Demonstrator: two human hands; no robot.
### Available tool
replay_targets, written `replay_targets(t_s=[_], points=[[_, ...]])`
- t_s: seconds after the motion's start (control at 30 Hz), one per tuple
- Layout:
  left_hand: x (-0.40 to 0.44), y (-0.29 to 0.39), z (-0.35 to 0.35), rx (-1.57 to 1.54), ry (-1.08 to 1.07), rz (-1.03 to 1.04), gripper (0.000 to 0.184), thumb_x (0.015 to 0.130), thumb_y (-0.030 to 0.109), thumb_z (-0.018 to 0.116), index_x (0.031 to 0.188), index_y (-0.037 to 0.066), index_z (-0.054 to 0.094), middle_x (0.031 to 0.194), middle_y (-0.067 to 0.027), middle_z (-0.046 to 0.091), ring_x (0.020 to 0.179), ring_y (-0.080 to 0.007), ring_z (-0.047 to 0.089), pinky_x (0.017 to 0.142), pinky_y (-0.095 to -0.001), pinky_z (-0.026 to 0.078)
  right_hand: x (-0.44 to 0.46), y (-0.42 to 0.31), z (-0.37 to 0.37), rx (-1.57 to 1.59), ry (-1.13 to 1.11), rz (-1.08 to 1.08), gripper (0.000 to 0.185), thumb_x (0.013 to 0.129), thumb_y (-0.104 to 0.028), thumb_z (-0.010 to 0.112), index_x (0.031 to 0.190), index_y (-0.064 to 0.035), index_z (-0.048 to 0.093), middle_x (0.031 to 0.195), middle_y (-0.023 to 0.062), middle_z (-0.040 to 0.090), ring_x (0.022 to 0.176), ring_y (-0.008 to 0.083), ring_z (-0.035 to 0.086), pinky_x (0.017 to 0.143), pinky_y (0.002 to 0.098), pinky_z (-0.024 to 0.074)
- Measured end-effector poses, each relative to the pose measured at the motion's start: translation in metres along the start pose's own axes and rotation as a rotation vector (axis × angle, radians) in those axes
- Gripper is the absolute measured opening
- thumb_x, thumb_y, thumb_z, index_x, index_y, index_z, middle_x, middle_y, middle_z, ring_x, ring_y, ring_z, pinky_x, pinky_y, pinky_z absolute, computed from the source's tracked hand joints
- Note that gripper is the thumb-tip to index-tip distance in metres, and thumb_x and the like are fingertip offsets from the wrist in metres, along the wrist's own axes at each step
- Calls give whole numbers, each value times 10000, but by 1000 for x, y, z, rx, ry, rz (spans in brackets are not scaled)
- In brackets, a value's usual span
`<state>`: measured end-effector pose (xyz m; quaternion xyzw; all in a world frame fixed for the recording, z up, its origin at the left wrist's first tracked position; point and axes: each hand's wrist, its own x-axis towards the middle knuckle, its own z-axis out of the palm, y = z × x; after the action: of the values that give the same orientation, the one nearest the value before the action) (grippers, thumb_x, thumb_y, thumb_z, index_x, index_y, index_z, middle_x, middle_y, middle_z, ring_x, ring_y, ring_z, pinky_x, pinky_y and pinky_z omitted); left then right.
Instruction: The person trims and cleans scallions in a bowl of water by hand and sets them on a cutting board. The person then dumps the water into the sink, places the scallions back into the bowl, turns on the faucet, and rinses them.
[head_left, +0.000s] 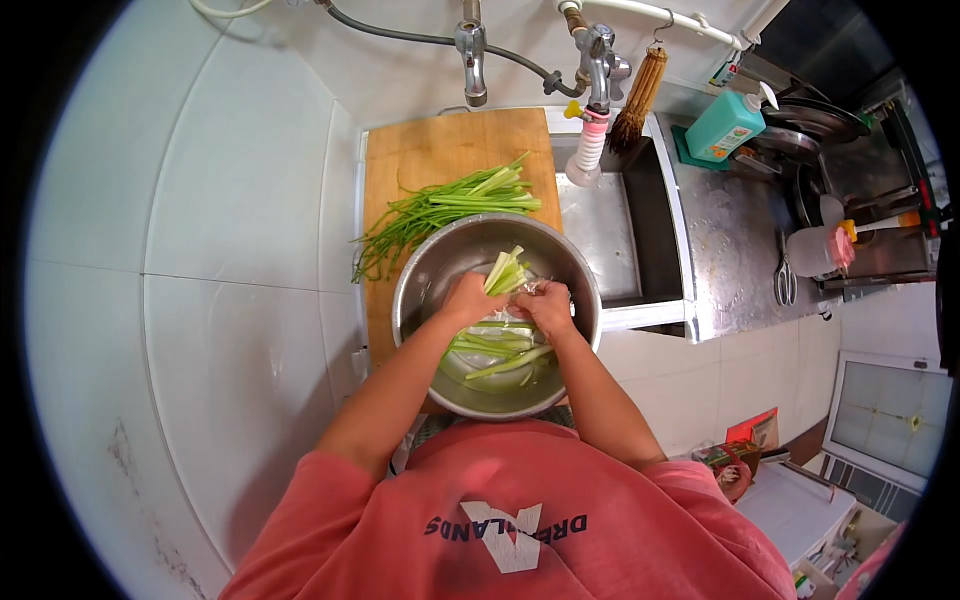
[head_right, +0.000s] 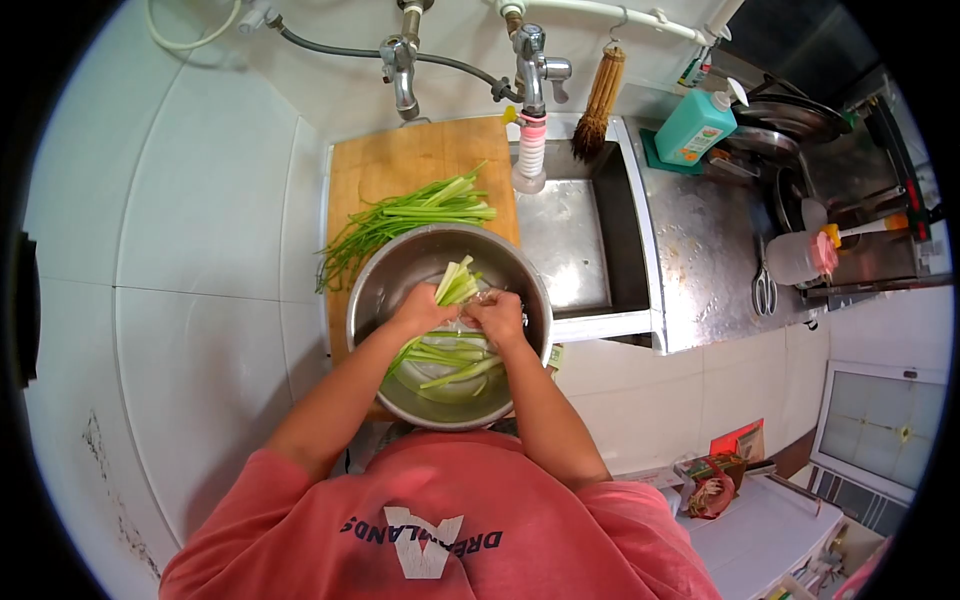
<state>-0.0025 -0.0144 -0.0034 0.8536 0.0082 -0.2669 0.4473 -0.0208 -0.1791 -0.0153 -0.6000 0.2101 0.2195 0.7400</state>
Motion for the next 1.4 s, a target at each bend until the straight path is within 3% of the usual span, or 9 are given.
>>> replay_targets(t_s=[0.23, 0.4, 0.47, 0.63, 0.77, 0.97, 1.2, 1.33, 1.4], points=[[8, -12, -29, 72, -314, -125, 267, 682, 208, 683, 826, -14, 649, 743, -108, 661, 727, -218, 633, 716, -328, 484, -3, 3, 3, -283, 230, -18, 90, 682, -10, 640, 748, 51, 647, 674, 131, 644, 534, 145, 608, 533, 286, 500], [0, 30, -38, 436, -426, -197, 248, 679, 157, 648, 873, 4, 645, 814, -131, 662, 821, -258, 633, 762, -354, 481, 6, 11, -2, -633, 422, -141, 195, 762, -183, 597, 805, -9, 673, 730, 201, 641, 683, 318, 643, 697, 387, 497], [-10, 37, -24, 695, -10, 25, 299, 687, 131, 597, 970, 39, 627, 904, -134, 650, 865, -299, 620, 767, -393, 480, -3, -8, 1, -722, 298, -111, 206, 761, -191, 592, 777, -2, 670, 734, 216, 635, 726, 339, 632, 720, 407, 488], [-9, 30, -23, 870, -68, 228, 388, 684, 84, 563, 1070, 70, 527, 947, -167, 610, 825, -334, 615, 714, -419, 488, -25, -30, 5, -1070, 319, -108, 439, 719, -136, 585, 1133, -17, 497, 865, 226, 618, 797, 423, 597, 761, 481, 465], [-9, 14, -5, 1004, 252, 283, 282, 670, 62, 568, 947, 36, 528, 834, -145, 597, 757, -290, 626, 609, -370, 506, -35, -36, 15, -1061, 380, -160, 588, 695, -99, 589, 1240, -75, 372, 1056, 214, 537, 930, 405, 558, 755, 470, 469], [-2, 0, 5, 1137, 335, 279, 309, 659, 95, 599, 964, 91, 543, 905, -123, 578, 817, -265, 598, 714, -379, 458, -36, -16, 17, -1366, 162, -750, 607, 675, -104, 631, 1244, -100, 417, 1214, 175, 389, 1095, 360, 401, 939, 471, 337], [-14, 11, -7, 952, 218, 193, 365, 634, 125, 636, 985, 86, 545, 1003, -124, 553, 911, -279, 571, 772, -409, 433, -25, -29, 17, -1397, -76, -447, 386, 686, -187, 662, 1031, -77, 527, 1036, 135, 498, 1036, 326, 461, 888, 442, 382], [-19, 26, -17, 870, 88, 118, 328, 640, 125, 643, 958, 68, 587, 989, -132, 584, 945, -290, 575, 824, -434, 427, -17, -32, 19, -1469, 97, -642, 380, 638, -135, 670, 986, -75, 530, 993, 125, 531, 981, 310, 500, 821, 430, 417], [-21, 36, -26, 891, 54, 77, 293, 650, 127, 647, 935, 71, 609, 978, -134, 606, 955, -280, 582, 840, -431, 419, -17, -44, 18, -1505, -231, -354, 348, 613, -125, 660, 942, -87, 552, 950, 117, 560, 957, 303, 511, 801, 414, 436]])
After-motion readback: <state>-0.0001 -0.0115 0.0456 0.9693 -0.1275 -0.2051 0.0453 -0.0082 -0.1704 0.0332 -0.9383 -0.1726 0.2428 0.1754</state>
